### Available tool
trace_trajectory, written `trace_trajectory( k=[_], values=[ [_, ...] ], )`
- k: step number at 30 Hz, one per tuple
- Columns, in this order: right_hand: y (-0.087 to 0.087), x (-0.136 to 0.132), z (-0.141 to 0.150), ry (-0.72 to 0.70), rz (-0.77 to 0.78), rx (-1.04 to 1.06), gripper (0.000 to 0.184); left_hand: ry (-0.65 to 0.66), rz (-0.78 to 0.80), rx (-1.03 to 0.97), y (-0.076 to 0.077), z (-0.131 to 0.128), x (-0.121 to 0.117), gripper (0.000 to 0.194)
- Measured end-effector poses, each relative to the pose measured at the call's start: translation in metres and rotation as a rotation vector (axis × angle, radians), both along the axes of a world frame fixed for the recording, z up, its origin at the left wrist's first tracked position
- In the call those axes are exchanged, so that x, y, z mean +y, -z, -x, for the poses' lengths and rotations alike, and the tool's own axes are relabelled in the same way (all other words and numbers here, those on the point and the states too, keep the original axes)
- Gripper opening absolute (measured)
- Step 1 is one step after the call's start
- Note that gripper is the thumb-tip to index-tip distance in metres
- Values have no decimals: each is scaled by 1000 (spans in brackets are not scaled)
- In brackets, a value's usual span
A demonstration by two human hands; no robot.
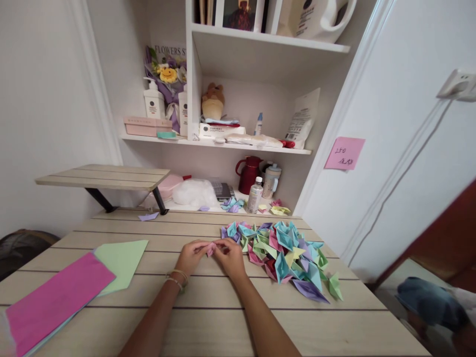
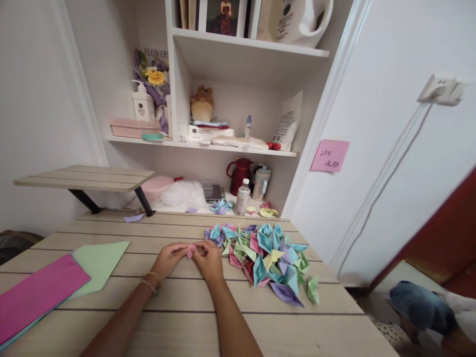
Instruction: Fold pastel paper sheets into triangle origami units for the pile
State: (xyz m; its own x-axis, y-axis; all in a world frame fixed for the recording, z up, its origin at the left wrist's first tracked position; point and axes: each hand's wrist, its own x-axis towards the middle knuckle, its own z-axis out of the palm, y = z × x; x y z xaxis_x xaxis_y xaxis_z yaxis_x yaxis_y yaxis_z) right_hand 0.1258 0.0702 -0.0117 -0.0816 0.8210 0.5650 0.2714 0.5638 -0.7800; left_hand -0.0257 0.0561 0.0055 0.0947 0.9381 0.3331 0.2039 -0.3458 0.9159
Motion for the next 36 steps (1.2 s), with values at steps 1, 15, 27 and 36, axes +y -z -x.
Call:
trace_trajectory(
  k=[1, 15, 27, 36],
  values=[
    [0, 0, 0, 7, -7, -12, 15, -14, -26, 29, -1, 0, 0, 21],
    [-1, -1, 2, -29, 67, 75, 5, -134, -34, 71, -4, -4, -5, 19],
    [-4, -1, 2, -70, 73, 90, 4, -127, 46, -69, 1, -4, -1, 20],
    [-4, -2, 3, -138, 118, 72, 5, -86, 86, -212, 1, -4, 1, 29]
  ],
)
